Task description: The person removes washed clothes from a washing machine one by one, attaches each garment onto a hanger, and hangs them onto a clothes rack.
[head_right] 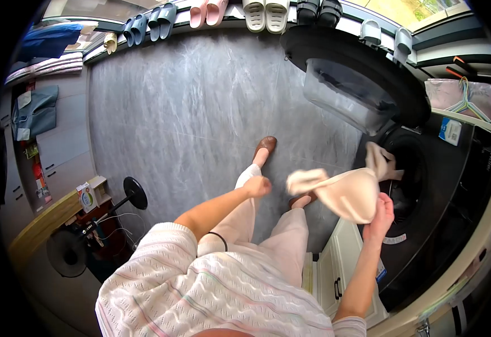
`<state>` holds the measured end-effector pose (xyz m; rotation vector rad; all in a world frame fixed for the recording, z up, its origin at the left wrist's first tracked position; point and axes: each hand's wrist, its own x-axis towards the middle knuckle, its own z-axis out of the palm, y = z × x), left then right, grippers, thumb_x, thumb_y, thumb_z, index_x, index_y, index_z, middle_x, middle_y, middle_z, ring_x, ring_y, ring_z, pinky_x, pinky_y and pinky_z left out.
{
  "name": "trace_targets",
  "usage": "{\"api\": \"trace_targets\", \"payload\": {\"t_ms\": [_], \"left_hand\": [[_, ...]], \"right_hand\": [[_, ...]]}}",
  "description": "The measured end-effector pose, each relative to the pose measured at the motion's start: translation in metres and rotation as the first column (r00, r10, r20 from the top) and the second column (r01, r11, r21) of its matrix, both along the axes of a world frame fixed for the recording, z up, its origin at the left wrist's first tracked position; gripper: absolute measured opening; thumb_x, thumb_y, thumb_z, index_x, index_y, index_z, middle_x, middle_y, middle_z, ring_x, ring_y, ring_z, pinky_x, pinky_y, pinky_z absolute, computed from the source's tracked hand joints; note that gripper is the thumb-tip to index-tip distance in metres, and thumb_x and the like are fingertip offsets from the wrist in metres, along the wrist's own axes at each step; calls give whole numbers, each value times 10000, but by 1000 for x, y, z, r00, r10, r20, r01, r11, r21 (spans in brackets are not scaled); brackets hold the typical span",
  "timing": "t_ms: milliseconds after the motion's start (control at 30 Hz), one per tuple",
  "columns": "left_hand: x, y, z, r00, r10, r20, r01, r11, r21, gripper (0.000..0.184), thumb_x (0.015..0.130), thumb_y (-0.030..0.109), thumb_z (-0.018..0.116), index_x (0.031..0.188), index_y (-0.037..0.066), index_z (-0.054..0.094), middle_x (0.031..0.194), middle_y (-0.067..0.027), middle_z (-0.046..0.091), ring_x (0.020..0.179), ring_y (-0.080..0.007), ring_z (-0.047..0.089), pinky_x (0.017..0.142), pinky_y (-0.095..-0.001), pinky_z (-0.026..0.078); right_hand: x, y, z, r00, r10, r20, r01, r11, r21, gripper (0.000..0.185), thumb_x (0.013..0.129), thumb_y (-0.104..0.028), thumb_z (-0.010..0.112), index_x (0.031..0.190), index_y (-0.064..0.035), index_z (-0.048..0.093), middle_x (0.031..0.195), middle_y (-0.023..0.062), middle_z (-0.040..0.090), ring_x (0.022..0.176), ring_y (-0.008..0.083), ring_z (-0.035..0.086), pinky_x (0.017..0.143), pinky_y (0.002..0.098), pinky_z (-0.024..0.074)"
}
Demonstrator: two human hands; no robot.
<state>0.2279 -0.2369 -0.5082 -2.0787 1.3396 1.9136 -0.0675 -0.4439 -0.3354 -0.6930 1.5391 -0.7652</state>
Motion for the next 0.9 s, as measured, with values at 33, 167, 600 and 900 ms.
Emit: {"api": "trace_targets", "payload": {"t_ms": [33,167,600,900], "left_hand": [[4,-26,20,967,180,-179,-152,976,158,280,742,276,570,899,53,634,898,-102,609,785,-205,598,616,-338,476],[11,-112,116,566,555,-610,-244,819,519,398,823,369,491,1075,70,567,1016,-73,593,873,-180,577,668,-314,473],[64,-158,251,249,395,-884,-338,891,303,524,635,4,732,1113,62,524,1080,-68,561,1020,-193,527,888,-323,436],[5,-183,309,795,-35,-606,-168,946,-275,530,655,134,721,1137,51,515,1077,-49,569,966,-161,533,827,-278,428]], "right_hand": [[24,9,31,992,60,108,-63,998,26,163,848,-58,490,1000,-1,504,910,69,574,818,138,568,726,256,475],[96,39,103,902,254,350,-308,945,107,337,789,-17,523,1116,5,446,990,122,583,855,155,577,761,268,471],[109,23,121,526,661,535,-819,564,108,743,709,-277,721,1283,-2,337,1173,68,494,1075,141,467,900,278,381],[80,-8,145,775,515,367,-461,857,-228,265,873,-217,539,1061,-36,585,974,9,612,895,83,553,828,252,426]]}}
